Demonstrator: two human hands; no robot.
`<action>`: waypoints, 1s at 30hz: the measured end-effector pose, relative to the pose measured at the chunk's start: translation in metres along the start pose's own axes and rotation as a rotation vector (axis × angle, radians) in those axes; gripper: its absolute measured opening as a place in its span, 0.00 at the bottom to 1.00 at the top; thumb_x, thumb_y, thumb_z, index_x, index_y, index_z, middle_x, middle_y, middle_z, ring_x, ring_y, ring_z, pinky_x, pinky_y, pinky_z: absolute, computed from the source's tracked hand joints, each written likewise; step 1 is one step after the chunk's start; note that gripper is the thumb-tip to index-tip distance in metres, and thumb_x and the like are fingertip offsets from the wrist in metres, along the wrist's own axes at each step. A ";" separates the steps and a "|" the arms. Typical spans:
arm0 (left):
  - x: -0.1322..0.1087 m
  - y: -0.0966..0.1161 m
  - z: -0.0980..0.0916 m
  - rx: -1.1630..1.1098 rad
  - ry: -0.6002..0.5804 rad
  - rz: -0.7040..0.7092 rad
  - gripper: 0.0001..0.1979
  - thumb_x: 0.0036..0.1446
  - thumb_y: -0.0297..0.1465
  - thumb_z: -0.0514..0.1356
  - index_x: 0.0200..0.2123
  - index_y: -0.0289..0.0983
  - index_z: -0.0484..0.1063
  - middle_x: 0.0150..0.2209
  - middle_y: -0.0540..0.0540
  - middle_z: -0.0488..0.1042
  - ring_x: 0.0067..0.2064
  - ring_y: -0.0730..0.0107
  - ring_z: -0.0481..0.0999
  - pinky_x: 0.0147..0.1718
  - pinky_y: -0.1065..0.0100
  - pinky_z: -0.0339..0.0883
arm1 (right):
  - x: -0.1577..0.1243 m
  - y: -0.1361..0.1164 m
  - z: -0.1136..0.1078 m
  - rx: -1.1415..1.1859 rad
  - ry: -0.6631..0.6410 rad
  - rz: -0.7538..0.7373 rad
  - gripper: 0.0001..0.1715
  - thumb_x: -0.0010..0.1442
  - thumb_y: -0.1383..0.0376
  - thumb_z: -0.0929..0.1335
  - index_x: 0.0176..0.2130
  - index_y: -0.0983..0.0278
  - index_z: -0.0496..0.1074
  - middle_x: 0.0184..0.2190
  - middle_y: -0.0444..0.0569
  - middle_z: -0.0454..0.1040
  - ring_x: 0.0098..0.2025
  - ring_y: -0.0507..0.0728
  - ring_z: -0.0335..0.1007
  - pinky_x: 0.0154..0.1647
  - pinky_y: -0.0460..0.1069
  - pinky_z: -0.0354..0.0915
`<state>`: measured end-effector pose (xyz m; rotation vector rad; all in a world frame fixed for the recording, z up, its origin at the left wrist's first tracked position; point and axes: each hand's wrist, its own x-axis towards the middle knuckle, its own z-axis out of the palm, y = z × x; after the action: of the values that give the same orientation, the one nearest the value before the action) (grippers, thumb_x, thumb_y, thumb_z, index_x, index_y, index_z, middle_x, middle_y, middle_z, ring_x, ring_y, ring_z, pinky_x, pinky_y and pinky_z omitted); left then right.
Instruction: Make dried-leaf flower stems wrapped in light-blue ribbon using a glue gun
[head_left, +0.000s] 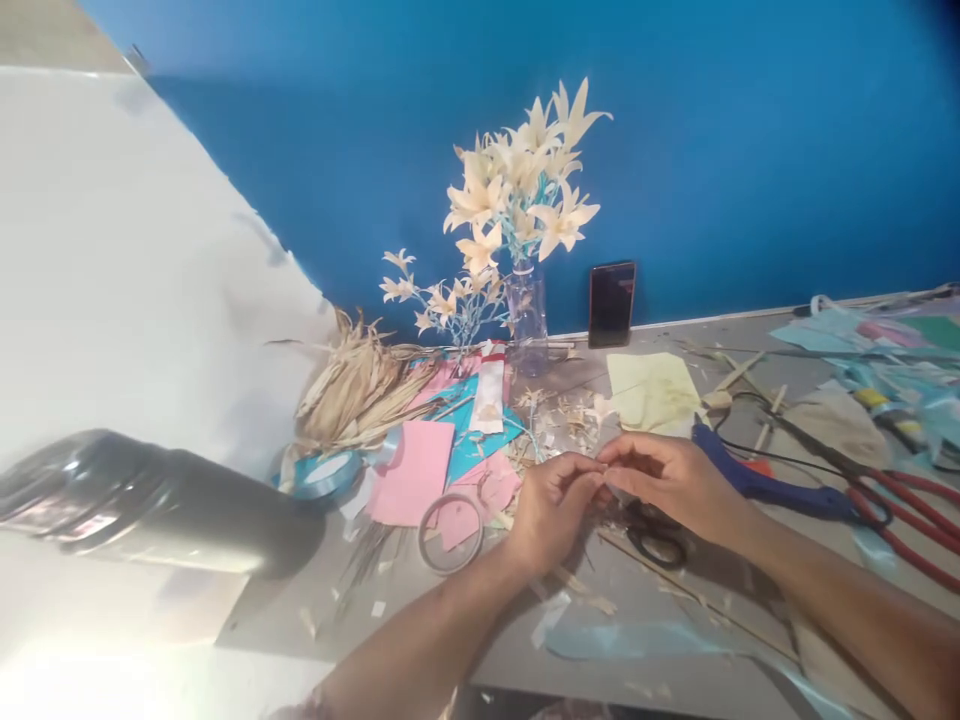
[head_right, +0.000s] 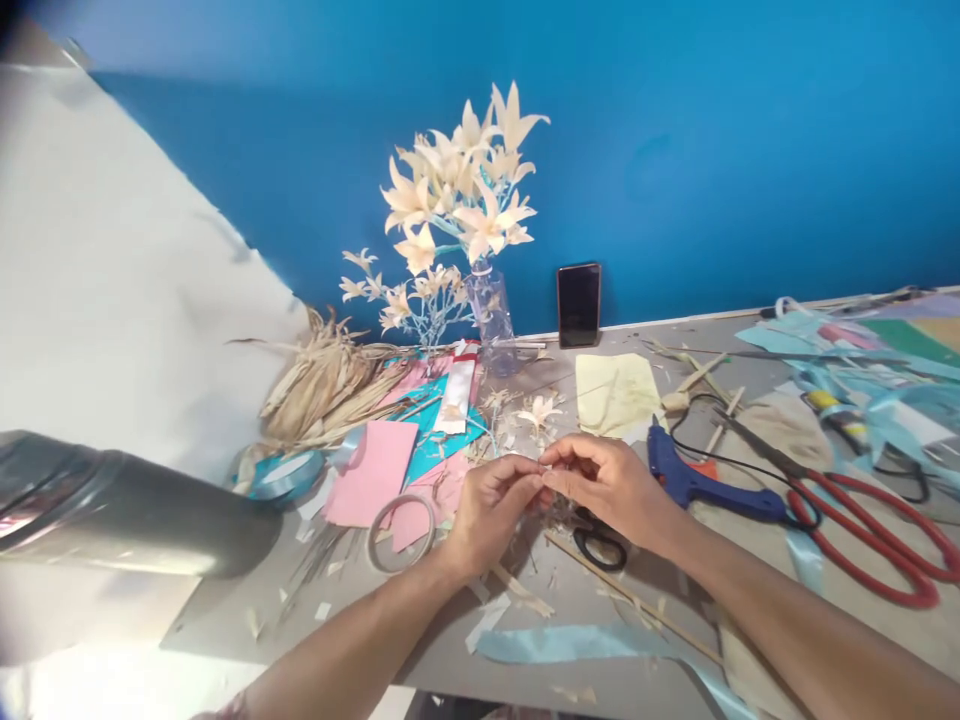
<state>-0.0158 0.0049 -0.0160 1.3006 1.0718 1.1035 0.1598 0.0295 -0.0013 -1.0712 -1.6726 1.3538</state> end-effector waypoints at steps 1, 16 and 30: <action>0.000 0.000 0.000 0.003 0.000 -0.006 0.07 0.58 0.33 0.60 0.32 0.36 0.77 0.26 0.47 0.77 0.28 0.69 0.75 0.29 0.69 0.68 | 0.000 0.000 0.000 0.014 0.000 -0.001 0.15 0.57 0.53 0.72 0.36 0.63 0.76 0.28 0.49 0.79 0.30 0.58 0.75 0.32 0.50 0.70; -0.002 -0.002 0.001 0.195 -0.106 -0.010 0.08 0.58 0.32 0.60 0.29 0.37 0.76 0.24 0.48 0.75 0.27 0.70 0.73 0.30 0.71 0.66 | 0.004 -0.006 -0.004 0.139 0.135 0.073 0.20 0.51 0.51 0.74 0.29 0.65 0.74 0.20 0.42 0.67 0.20 0.48 0.57 0.19 0.45 0.54; 0.004 0.002 -0.005 0.179 0.150 0.038 0.10 0.62 0.33 0.54 0.37 0.37 0.74 0.24 0.51 0.71 0.25 0.73 0.69 0.25 0.72 0.62 | 0.011 0.002 -0.021 0.349 0.309 -0.036 0.17 0.54 0.53 0.75 0.32 0.65 0.75 0.27 0.45 0.73 0.20 0.47 0.55 0.20 0.46 0.50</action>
<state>-0.0202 0.0099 -0.0142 1.4003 1.2860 1.1696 0.1753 0.0477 0.0009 -0.9808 -1.1758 1.3199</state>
